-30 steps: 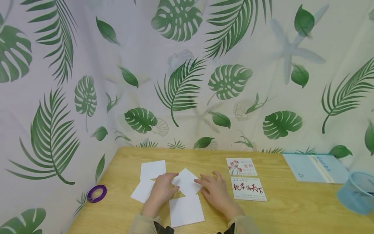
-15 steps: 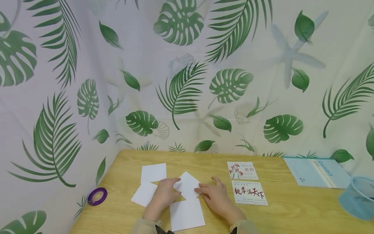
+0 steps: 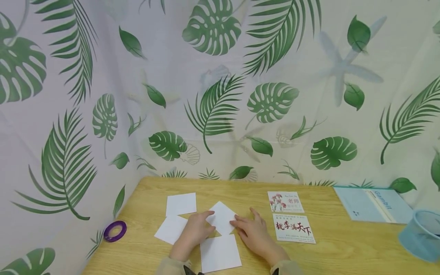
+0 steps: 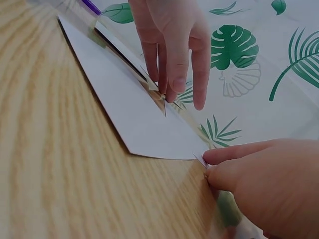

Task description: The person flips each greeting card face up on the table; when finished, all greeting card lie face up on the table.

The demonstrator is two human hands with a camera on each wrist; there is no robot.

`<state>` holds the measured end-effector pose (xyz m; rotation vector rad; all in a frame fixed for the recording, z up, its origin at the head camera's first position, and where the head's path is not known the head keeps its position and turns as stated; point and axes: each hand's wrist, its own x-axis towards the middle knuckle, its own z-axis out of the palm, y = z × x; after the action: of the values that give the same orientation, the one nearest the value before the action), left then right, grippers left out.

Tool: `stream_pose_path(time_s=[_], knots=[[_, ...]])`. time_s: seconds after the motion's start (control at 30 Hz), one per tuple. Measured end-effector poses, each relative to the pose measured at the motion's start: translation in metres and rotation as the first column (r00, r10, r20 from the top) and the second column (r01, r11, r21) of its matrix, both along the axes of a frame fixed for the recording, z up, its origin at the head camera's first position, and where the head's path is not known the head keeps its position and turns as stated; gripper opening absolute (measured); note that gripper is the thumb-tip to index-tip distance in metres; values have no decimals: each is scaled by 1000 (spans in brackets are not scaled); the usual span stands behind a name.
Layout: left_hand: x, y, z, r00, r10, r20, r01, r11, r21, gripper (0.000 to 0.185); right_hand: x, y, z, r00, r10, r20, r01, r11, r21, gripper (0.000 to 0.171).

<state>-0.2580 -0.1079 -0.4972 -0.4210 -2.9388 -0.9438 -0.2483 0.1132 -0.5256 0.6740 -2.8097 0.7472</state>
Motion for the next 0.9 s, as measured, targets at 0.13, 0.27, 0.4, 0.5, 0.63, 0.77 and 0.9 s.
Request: stream_pose_path(time_s=[0.13, 0.27, 0.4, 0.5, 0.63, 0.77, 0.9], knots=[[-1, -1, -2, 1000, -2, 16, 1, 999, 51, 51, 1, 0, 2, 1000, 8, 4, -8, 1000, -15, 32], [-2, -1, -5, 1000, -7, 9, 6, 998, 61, 51, 3, -1, 3, 1000, 4, 15, -3, 1000, -10, 34], [-3, -1, -6, 1000, -1, 7, 0, 999, 37, 51, 3, -3, 2, 1000, -12, 26, 12, 1000, -3, 33], [-3, -1, -6, 1000, 0, -4, 0, 1000, 17, 50, 1, -5, 3, 1000, -22, 18, 22, 1000, 4, 30], [-3, -1, -5, 999, -9, -39, 9, 1000, -1, 48, -5, -8, 5, 999, -34, -27, 35, 998, 48, 27], [0, 2, -5, 998, -23, -64, 22, 1000, -8, 47, -11, -9, 6, 997, -35, -72, 42, 993, 107, 28], [1, 4, -3, 998, -25, -65, 24, 1000, -8, 47, -16, -9, 8, 996, -6, -89, 19, 990, 142, 33]])
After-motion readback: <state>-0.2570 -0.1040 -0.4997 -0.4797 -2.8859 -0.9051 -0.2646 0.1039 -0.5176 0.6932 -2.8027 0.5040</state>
